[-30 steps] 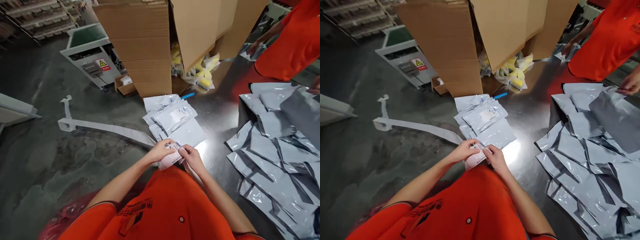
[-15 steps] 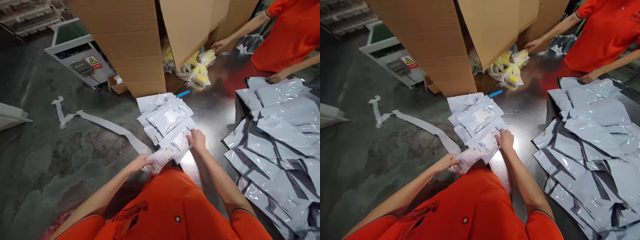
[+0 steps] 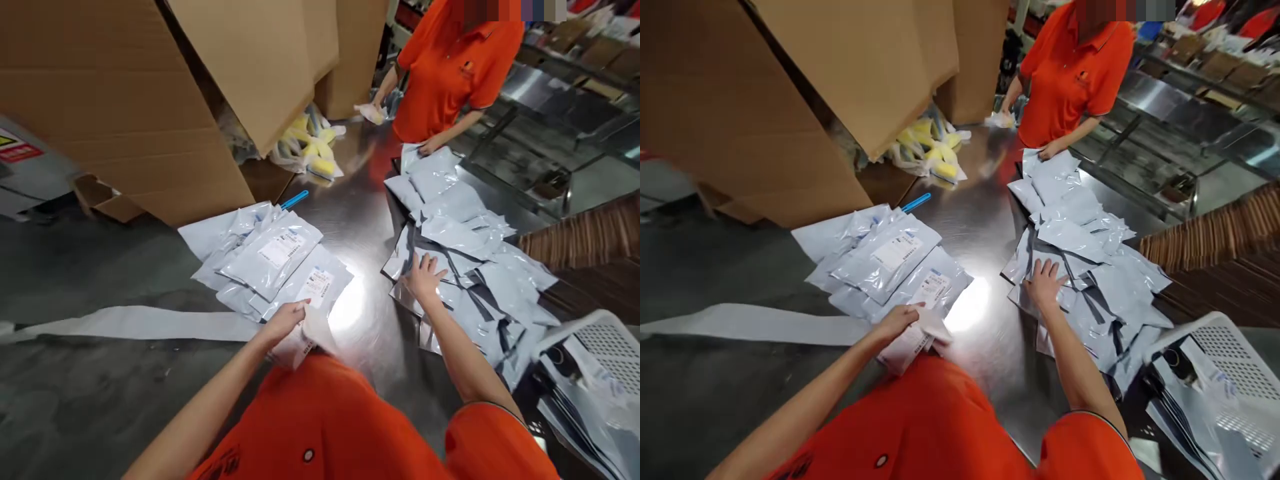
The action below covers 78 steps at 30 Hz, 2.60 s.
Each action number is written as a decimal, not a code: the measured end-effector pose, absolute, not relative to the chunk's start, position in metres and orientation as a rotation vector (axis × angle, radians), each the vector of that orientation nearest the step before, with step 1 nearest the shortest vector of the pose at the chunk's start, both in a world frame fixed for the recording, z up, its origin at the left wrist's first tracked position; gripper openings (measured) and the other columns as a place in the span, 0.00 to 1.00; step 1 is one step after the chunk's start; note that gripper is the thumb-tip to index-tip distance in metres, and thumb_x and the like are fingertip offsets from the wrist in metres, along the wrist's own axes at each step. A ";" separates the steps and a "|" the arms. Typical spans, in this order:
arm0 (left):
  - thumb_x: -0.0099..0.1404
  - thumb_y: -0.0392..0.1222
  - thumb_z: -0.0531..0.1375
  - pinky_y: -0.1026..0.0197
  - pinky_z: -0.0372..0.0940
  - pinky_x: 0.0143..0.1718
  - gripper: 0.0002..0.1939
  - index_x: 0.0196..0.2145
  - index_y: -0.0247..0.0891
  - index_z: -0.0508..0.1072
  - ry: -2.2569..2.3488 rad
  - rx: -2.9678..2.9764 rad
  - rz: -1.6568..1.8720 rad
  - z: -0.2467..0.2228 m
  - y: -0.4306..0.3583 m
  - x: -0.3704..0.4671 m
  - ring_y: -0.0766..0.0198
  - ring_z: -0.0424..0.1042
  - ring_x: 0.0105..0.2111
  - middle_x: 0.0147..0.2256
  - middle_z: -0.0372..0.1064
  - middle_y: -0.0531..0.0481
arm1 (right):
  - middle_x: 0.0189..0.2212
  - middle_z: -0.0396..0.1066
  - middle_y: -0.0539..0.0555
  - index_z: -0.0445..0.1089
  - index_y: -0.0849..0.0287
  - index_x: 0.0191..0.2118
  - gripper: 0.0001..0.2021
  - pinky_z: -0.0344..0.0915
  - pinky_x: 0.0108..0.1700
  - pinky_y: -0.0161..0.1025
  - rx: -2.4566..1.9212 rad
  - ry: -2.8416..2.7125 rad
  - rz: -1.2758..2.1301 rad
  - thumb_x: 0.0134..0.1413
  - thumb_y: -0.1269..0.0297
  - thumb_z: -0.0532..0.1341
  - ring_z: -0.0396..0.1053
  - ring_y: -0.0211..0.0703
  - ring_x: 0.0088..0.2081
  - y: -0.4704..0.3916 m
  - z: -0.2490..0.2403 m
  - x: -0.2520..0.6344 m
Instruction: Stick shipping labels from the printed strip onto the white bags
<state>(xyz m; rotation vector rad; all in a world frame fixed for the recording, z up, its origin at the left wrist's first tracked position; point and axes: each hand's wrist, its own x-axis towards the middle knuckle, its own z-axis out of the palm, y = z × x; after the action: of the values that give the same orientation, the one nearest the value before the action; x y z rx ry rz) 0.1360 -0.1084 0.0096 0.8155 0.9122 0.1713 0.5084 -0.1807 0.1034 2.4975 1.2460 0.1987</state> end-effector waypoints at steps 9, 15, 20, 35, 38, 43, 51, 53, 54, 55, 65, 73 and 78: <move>0.42 0.53 0.74 0.56 0.70 0.37 0.29 0.37 0.30 0.76 0.948 0.501 0.293 0.029 -0.105 0.112 0.55 0.76 0.32 0.34 0.78 0.40 | 0.47 0.74 0.64 0.73 0.64 0.50 0.17 0.62 0.47 0.43 2.633 1.492 0.027 0.62 0.68 0.51 0.70 0.52 0.47 -0.201 0.135 0.526; 0.44 0.58 0.72 0.61 0.68 0.33 0.28 0.34 0.30 0.78 1.133 0.653 0.403 0.064 -0.119 0.065 0.57 0.75 0.31 0.33 0.79 0.43 | 0.44 0.75 0.58 0.73 0.59 0.47 0.17 0.65 0.49 0.39 2.646 2.260 -0.672 0.66 0.65 0.47 0.71 0.45 0.46 -0.161 0.096 0.366; 0.43 0.62 0.71 0.61 0.66 0.30 0.30 0.32 0.30 0.78 1.250 0.713 0.434 0.066 -0.138 0.030 0.56 0.74 0.29 0.29 0.78 0.43 | 0.51 0.72 0.59 0.69 0.61 0.55 0.18 0.63 0.54 0.38 2.181 2.333 -1.002 0.65 0.70 0.49 0.68 0.45 0.53 -0.150 0.056 0.277; 0.45 0.63 0.70 0.58 0.66 0.34 0.30 0.30 0.30 0.78 1.142 0.697 0.477 0.039 -0.154 0.042 0.53 0.75 0.31 0.31 0.78 0.40 | 0.56 0.69 0.65 0.70 0.61 0.53 0.20 0.50 0.62 0.62 2.024 2.338 -0.625 0.58 0.58 0.60 0.62 0.60 0.59 -0.171 0.052 0.314; 0.45 0.62 0.70 0.58 0.66 0.35 0.30 0.33 0.30 0.78 1.120 0.625 0.529 0.038 -0.160 0.030 0.54 0.75 0.31 0.32 0.78 0.41 | 0.37 0.76 0.60 0.73 0.60 0.39 0.18 0.62 0.53 0.50 2.418 2.309 -0.580 0.65 0.59 0.47 0.71 0.49 0.43 -0.150 0.047 0.331; 0.45 0.61 0.71 0.59 0.67 0.36 0.29 0.33 0.31 0.79 1.134 0.556 0.611 0.042 -0.169 0.010 0.55 0.75 0.32 0.33 0.79 0.41 | 0.30 0.71 0.57 0.70 0.59 0.31 0.25 0.65 0.43 0.42 3.087 2.338 -0.541 0.64 0.47 0.44 0.67 0.45 0.34 -0.088 0.085 0.303; 0.48 0.64 0.67 0.60 0.63 0.32 0.29 0.31 0.31 0.78 1.274 0.669 0.582 0.051 -0.172 -0.005 0.54 0.74 0.32 0.32 0.78 0.42 | 0.54 0.68 0.59 0.66 0.56 0.57 0.27 0.65 0.52 0.43 1.988 2.281 -2.236 0.57 0.45 0.56 0.67 0.46 0.53 -0.061 0.114 0.203; 0.50 0.64 0.66 0.60 0.63 0.32 0.29 0.32 0.30 0.78 1.269 0.709 0.550 0.052 -0.174 -0.009 0.52 0.74 0.33 0.32 0.78 0.41 | 0.49 0.71 0.57 0.69 0.57 0.53 0.26 0.66 0.48 0.40 1.809 2.306 -2.171 0.51 0.50 0.64 0.69 0.44 0.47 -0.073 0.115 0.207; 0.51 0.63 0.65 0.60 0.64 0.33 0.29 0.35 0.30 0.78 1.242 0.737 0.532 0.054 -0.174 -0.010 0.51 0.74 0.35 0.34 0.78 0.41 | 0.43 0.73 0.54 0.72 0.59 0.49 0.23 0.66 0.44 0.38 1.804 2.314 -2.108 0.48 0.52 0.66 0.70 0.43 0.41 -0.080 0.116 0.212; 0.52 0.61 0.66 0.60 0.65 0.35 0.29 0.39 0.30 0.78 1.203 0.777 0.525 0.057 -0.173 -0.011 0.50 0.74 0.38 0.37 0.78 0.41 | 0.35 0.73 0.52 0.73 0.60 0.43 0.19 0.65 0.39 0.36 1.848 2.298 -2.064 0.47 0.53 0.66 0.69 0.41 0.36 -0.087 0.116 0.216; 0.54 0.49 0.63 0.64 0.58 0.29 0.13 0.28 0.34 0.74 1.242 1.115 0.637 0.105 -0.134 0.037 0.61 0.66 0.30 0.26 0.68 0.51 | 0.29 0.71 0.49 0.73 0.58 0.37 0.15 0.61 0.34 0.35 2.134 2.235 -1.931 0.59 0.51 0.58 0.66 0.40 0.31 -0.150 0.129 0.231; 0.47 0.49 0.69 0.65 0.57 0.30 0.17 0.33 0.35 0.76 1.229 1.266 0.372 0.064 -0.134 0.047 0.60 0.68 0.32 0.30 0.71 0.53 | 0.28 0.69 0.51 0.70 0.57 0.31 0.12 0.61 0.37 0.36 2.418 2.449 -1.374 0.60 0.56 0.57 0.66 0.40 0.32 -0.145 0.113 0.279; 0.46 0.45 0.68 0.64 0.61 0.32 0.16 0.33 0.35 0.81 1.303 1.147 0.281 0.046 -0.117 -0.006 0.55 0.72 0.33 0.30 0.76 0.51 | 0.32 0.70 0.54 0.70 0.60 0.37 0.19 0.62 0.40 0.39 2.860 2.119 -0.839 0.57 0.49 0.54 0.66 0.43 0.34 -0.087 0.066 0.333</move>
<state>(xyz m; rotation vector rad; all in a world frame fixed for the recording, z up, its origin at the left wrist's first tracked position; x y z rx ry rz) -0.0060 -0.1174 0.0455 1.1466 1.3027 0.2813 0.3332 -0.0870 0.0664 2.8596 2.1185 -0.8390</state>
